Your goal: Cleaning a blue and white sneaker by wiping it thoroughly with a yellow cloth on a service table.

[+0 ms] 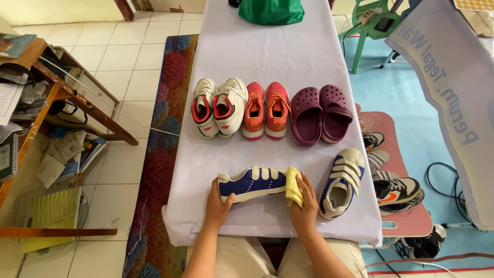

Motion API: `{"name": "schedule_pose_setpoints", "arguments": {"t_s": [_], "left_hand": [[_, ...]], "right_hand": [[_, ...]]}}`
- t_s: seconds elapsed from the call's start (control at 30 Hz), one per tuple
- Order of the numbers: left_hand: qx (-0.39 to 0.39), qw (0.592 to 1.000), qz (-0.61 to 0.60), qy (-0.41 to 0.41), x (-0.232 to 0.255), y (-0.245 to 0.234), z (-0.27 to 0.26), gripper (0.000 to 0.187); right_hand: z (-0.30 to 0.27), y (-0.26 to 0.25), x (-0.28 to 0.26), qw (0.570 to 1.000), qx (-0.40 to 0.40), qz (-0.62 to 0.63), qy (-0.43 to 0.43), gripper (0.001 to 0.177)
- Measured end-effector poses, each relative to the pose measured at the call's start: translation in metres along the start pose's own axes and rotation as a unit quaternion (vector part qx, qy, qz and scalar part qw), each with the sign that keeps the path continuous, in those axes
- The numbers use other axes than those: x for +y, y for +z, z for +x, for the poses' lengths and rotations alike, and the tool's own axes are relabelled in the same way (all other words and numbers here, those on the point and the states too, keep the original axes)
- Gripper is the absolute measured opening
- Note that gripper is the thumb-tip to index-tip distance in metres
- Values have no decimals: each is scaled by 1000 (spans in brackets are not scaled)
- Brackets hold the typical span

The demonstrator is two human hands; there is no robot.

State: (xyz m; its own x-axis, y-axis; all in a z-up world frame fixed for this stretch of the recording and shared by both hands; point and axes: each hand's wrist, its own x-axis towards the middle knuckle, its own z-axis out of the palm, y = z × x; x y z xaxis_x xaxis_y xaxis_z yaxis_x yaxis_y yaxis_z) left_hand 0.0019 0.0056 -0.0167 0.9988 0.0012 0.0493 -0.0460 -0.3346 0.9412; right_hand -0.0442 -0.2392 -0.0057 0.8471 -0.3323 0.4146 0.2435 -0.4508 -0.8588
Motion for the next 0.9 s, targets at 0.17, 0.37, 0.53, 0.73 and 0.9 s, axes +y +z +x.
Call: {"name": "schedule_pose_setpoints", "arguments": {"t_s": [0.17,0.37,0.53,0.73,0.9], "left_hand": [[-1,999,-37,15,9,-3,0,69],[-12,994,-101,34,-2,-4,-1,70],[-48,996,-62,48,14,-2,-7,71],[-18,987,17,159,7,-2,-2,65],[89,994,-68,6,-17,0,2,52]], "right_hand": [[-7,-4,13,1000,-4,7,2,67],[-10,-9,18,999,-16,8,40,69],[-13,-5,36,999,-7,-10,42,69],[-13,0,40,998,-25,-18,55,68],[-14,2,48,997,-23,-45,52,63]]}}
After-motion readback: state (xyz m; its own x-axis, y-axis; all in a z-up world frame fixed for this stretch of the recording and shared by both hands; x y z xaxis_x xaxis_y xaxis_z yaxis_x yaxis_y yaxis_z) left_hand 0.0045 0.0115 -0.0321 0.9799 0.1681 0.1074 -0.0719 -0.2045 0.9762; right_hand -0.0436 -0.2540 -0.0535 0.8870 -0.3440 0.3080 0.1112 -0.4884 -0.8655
